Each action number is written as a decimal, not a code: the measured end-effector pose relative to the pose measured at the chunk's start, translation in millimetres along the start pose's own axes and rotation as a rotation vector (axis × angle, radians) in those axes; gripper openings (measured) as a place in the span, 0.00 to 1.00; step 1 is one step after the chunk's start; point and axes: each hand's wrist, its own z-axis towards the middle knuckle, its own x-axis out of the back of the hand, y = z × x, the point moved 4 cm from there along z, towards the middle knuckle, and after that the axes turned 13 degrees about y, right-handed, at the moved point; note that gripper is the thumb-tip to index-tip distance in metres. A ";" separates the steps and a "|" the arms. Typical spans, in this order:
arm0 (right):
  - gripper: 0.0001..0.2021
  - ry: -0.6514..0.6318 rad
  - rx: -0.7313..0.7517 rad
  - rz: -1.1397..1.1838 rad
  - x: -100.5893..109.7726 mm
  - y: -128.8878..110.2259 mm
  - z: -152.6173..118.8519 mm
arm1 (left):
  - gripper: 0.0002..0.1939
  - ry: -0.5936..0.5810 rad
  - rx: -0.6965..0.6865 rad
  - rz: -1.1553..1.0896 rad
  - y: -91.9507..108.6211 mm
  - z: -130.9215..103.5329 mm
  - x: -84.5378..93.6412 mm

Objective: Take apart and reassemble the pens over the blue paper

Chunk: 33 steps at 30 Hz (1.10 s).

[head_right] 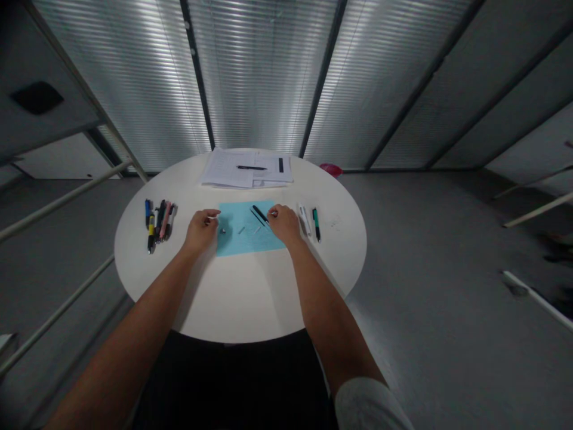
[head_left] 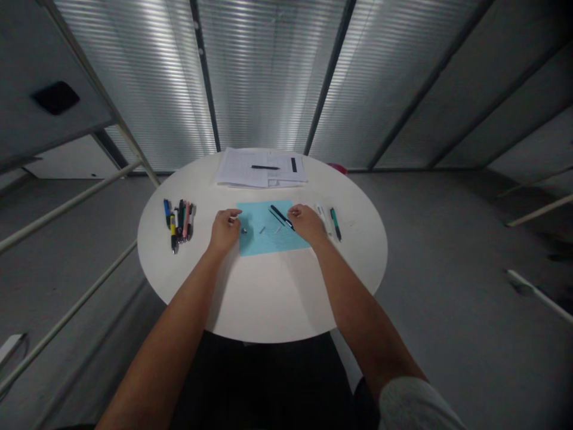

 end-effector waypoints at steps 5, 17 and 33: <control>0.12 -0.034 0.079 -0.112 -10.4 -1.2 -5.0 | 0.15 -0.040 -0.037 0.098 -6.1 0.3 -1.7; 0.11 0.106 -0.042 0.327 -5.8 6.3 5.8 | 0.15 -0.029 -0.011 0.064 -8.2 0.6 -0.7; 0.08 -0.254 0.317 -0.094 -1.8 -32.6 -20.4 | 0.15 -0.028 -0.123 0.193 -5.1 1.7 -1.2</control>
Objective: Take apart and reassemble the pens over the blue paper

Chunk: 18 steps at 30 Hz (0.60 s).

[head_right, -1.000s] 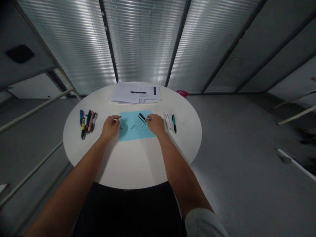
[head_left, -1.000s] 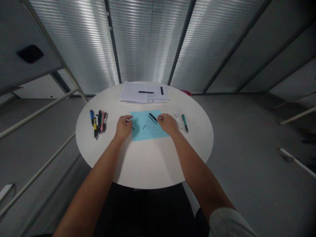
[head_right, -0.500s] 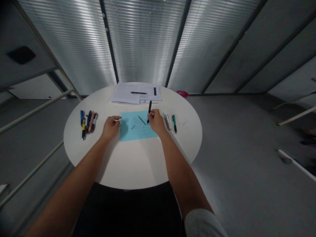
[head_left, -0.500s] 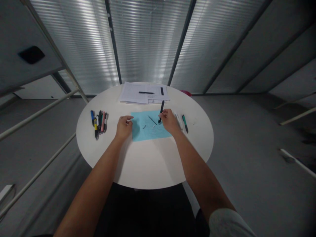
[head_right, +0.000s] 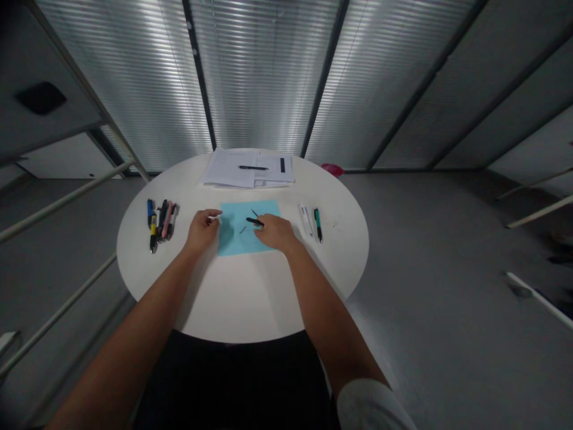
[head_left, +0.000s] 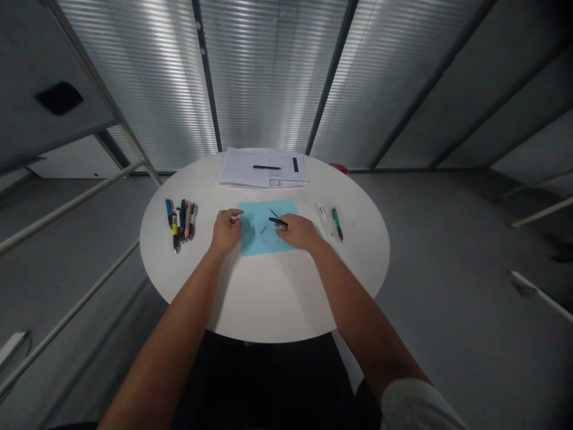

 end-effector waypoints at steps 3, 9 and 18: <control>0.10 -0.066 0.009 -0.065 -5.0 -0.2 -0.1 | 0.15 0.006 0.004 -0.014 1.6 -0.6 0.4; 0.12 -0.043 0.042 -0.082 -2.3 -3.4 -2.1 | 0.13 0.021 0.025 -0.054 6.1 -0.5 2.6; 0.09 0.082 0.005 0.277 -3.7 -4.0 2.1 | 0.14 -0.055 0.175 -0.307 9.7 -4.4 -2.2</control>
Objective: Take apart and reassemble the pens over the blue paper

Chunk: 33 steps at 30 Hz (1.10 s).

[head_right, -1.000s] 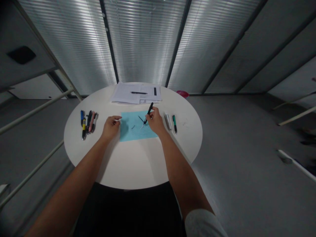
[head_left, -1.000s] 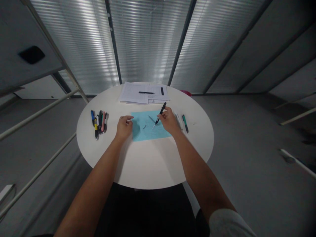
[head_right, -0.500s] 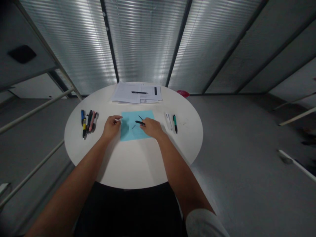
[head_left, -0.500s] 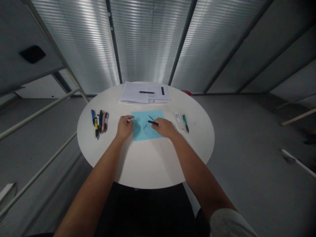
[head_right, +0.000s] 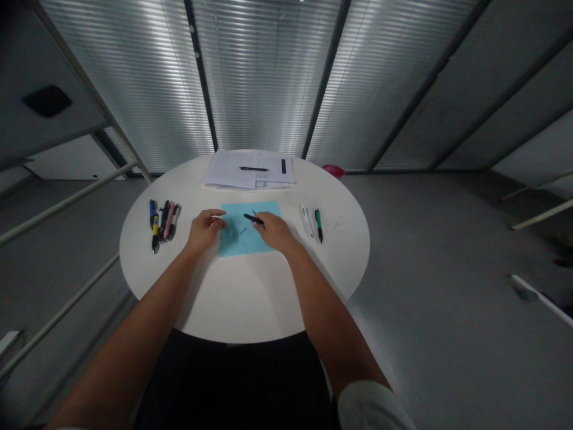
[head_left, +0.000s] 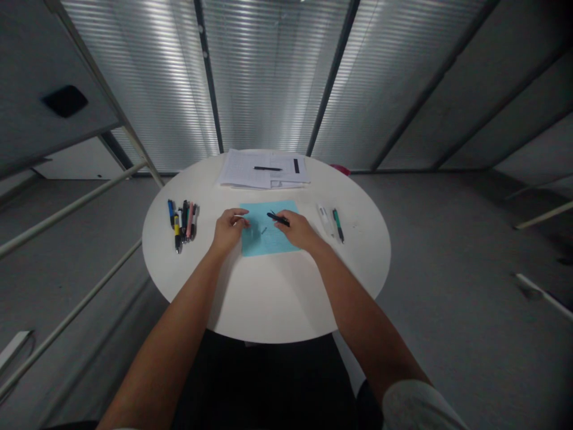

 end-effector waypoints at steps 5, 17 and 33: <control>0.08 0.071 -0.156 0.428 -7.3 -3.0 3.7 | 0.13 -0.018 -0.030 0.003 7.4 -1.6 2.5; 0.19 -0.071 -0.371 0.746 -16.1 -25.7 -3.1 | 0.13 -0.343 -0.007 -0.017 17.9 -22.1 -19.2; 0.19 -0.061 0.050 0.283 -0.6 -26.5 -7.7 | 0.13 -0.138 0.230 -0.326 19.6 -10.2 -11.7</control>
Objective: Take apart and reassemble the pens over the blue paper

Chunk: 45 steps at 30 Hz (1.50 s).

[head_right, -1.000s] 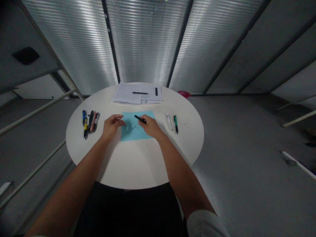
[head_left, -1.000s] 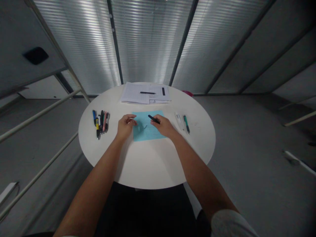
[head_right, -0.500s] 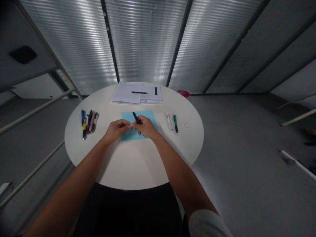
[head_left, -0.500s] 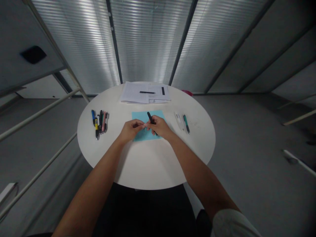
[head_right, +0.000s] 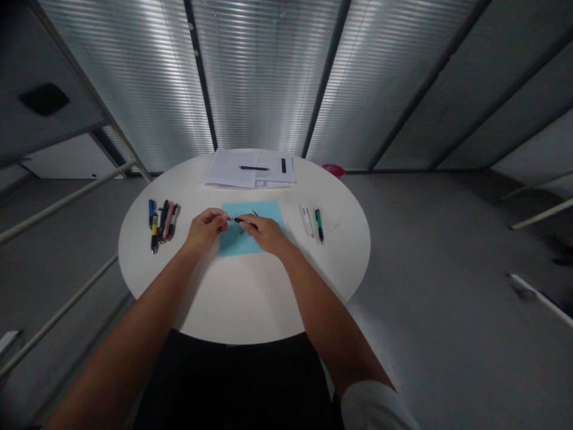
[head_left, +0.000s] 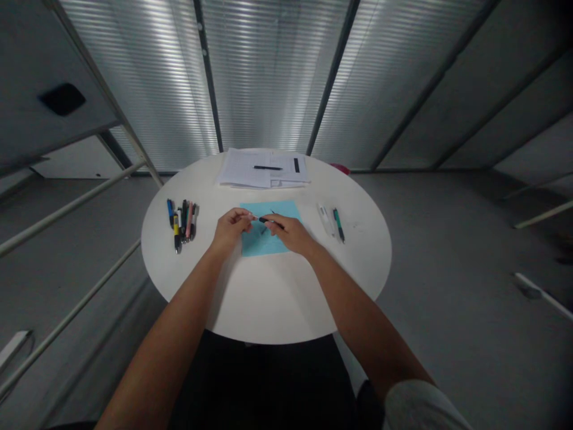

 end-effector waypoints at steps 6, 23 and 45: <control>0.19 -0.012 -0.002 0.027 -5.2 -2.1 -1.0 | 0.14 -0.051 0.005 0.068 -2.7 -2.7 -1.1; 0.16 0.091 -0.088 0.133 -10.7 12.9 3.2 | 0.25 -0.144 -0.074 0.087 8.1 -10.4 -4.5; 0.14 0.015 -0.211 -0.871 13.9 29.4 1.9 | 0.10 0.244 -0.001 -0.008 3.5 4.0 20.0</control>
